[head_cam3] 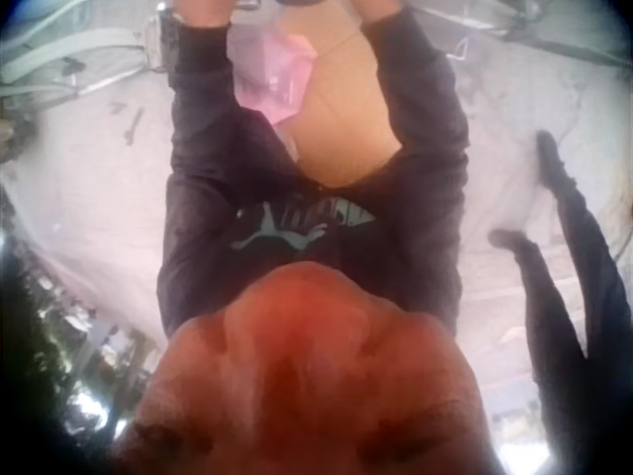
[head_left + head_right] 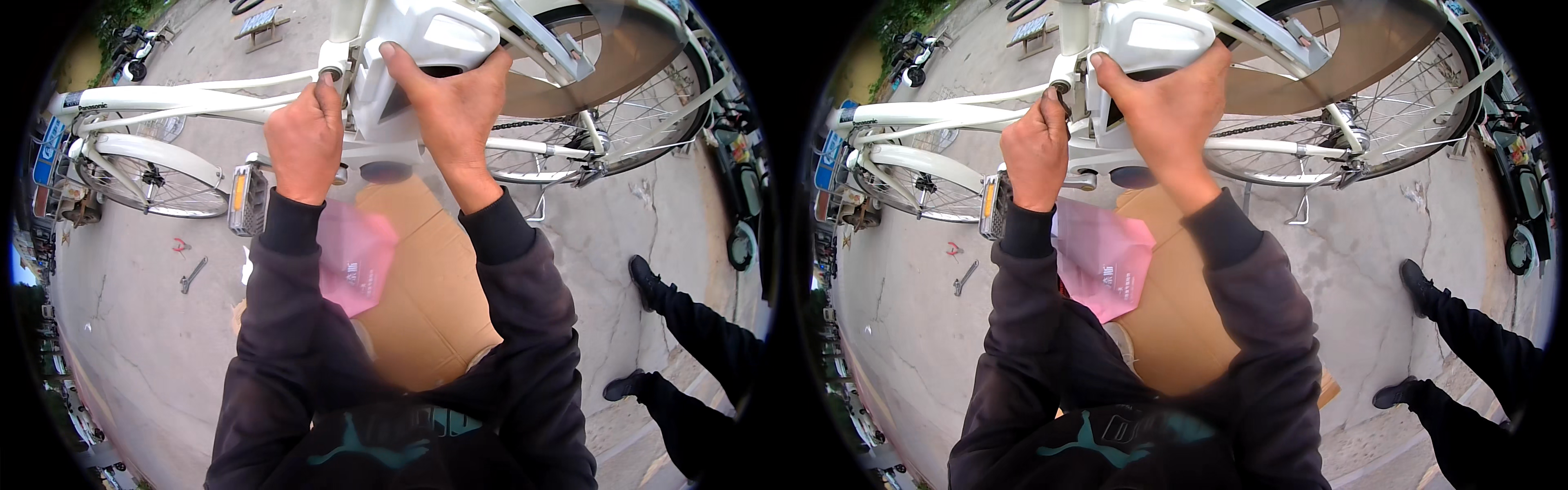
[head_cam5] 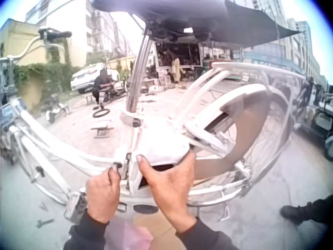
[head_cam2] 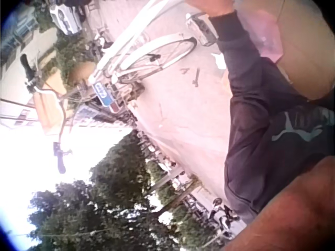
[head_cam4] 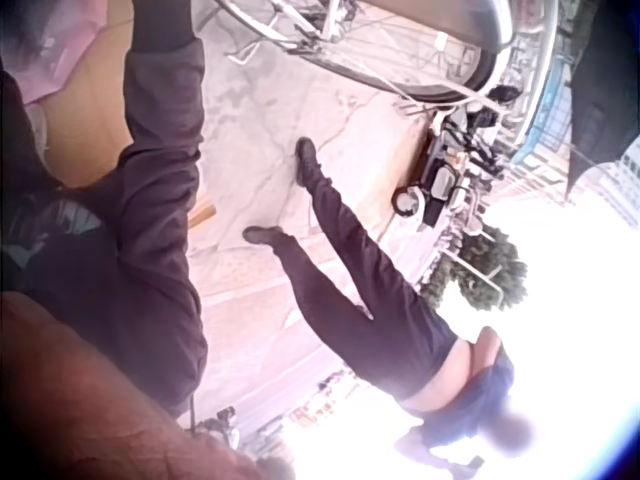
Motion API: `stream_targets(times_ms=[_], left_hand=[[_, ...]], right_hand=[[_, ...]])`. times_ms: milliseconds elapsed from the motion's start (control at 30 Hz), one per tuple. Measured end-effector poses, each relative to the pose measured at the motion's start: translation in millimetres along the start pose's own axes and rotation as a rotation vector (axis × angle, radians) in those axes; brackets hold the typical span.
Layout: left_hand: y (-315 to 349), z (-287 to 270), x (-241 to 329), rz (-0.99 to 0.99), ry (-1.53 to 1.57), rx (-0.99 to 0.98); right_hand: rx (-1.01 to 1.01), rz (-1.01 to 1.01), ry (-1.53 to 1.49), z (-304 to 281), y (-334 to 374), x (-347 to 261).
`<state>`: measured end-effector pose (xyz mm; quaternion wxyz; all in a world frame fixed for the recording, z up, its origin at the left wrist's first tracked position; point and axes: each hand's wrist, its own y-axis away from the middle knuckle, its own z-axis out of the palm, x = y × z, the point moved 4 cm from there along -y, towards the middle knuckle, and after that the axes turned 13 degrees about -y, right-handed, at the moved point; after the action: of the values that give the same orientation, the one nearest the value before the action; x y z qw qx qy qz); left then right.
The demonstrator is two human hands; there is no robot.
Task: The person unpacks a white plastic battery casing from a cardboard box and attaches it to the frame of a white bicycle. They align the casing with the mounting points, insert a key into the lock, and secure the unit to the bike's frame using a screwdriver.
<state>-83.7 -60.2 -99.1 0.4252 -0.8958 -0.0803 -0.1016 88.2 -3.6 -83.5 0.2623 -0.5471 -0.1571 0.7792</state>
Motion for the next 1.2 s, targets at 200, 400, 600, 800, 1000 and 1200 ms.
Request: stream_targets(times_ms=[200,400,600,800,1000,1200], left_hand=[[7,13,6,-0.594,0.871,-0.354],[9,10,3,-0.598,0.918,-0.403],[9,9,-5,-0.598,1.023,-0.507],[13,16,-13,-0.769,1.394,-0.735],[13,23,-9,-0.842,1.480,-0.698],[10,12,-11,-0.732,1.148,-0.581]], right_hand=[[0.024,-0.103,0.039,-5,-4,16],[0.063,0.006,0.045,-4,-2,22],[0.043,-0.002,0.009,-2,-3,19],[0.009,0.002,-0.040,0,-2,12],[0.020,-0.013,-0.025,-3,-4,19],[0.024,-0.043,-0.038,-1,-5,26]])
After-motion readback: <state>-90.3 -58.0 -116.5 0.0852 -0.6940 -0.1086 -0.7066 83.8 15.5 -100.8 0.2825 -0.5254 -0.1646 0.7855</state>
